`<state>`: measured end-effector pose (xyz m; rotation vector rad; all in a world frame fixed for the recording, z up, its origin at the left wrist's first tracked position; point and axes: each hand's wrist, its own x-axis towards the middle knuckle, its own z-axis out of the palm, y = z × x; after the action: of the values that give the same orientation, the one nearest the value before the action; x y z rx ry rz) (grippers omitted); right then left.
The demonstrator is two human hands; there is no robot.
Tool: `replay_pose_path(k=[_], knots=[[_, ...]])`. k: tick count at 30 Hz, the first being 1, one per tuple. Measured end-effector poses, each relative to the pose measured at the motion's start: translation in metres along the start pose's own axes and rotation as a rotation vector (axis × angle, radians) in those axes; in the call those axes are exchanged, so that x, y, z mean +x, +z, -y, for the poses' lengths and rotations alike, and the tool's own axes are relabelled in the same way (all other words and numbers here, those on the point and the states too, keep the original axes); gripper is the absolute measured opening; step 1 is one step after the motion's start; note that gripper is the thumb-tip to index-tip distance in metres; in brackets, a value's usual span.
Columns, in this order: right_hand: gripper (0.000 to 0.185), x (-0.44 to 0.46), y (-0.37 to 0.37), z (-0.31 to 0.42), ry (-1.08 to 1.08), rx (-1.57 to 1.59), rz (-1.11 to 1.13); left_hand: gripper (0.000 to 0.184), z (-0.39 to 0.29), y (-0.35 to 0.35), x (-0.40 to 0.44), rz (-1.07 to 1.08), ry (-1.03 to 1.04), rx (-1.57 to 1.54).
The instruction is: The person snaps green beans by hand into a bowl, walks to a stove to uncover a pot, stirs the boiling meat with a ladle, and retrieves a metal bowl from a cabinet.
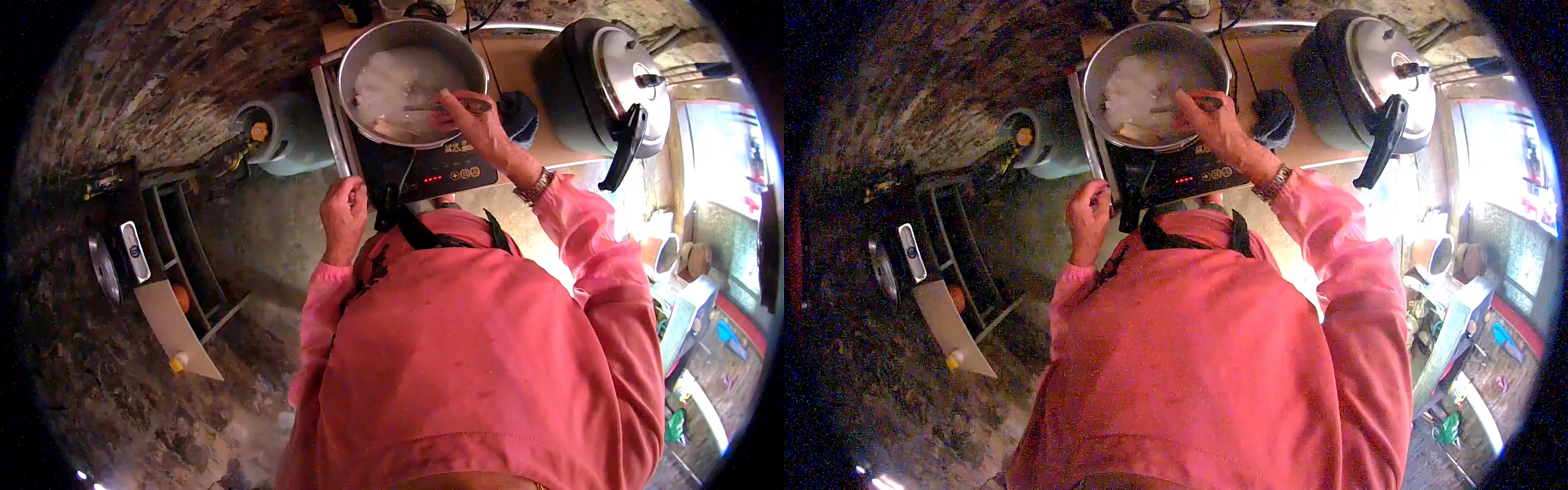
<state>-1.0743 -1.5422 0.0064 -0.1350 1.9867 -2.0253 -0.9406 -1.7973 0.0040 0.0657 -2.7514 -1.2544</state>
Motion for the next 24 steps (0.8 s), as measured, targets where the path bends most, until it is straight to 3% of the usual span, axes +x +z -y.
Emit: replay_pose_path(k=[1,4,16,19,24], knots=[[0.04,-0.008,0.002,0.015,0.146,0.121,-0.018,0.011,0.001,0.0,0.0,0.009,-0.017,-0.002],[0.042,-0.02,-0.003,0.026,0.164,0.078,-0.018,0.011,0.001,0.002,0.003,0.006,-0.016,0.008],[0.038,-0.039,-0.001,0.029,0.138,0.065,-0.057,0.012,-0.007,0.001,0.02,0.018,0.021,0.028],[0.037,-0.051,-0.003,0.034,-0.002,-0.059,-0.059,0.013,-0.012,0.002,0.026,-0.036,0.05,-0.001],[0.032,-0.071,0.0,0.041,-0.017,-0.087,-0.084,0.015,-0.019,0.003,0.03,-0.027,0.019,-0.014]])
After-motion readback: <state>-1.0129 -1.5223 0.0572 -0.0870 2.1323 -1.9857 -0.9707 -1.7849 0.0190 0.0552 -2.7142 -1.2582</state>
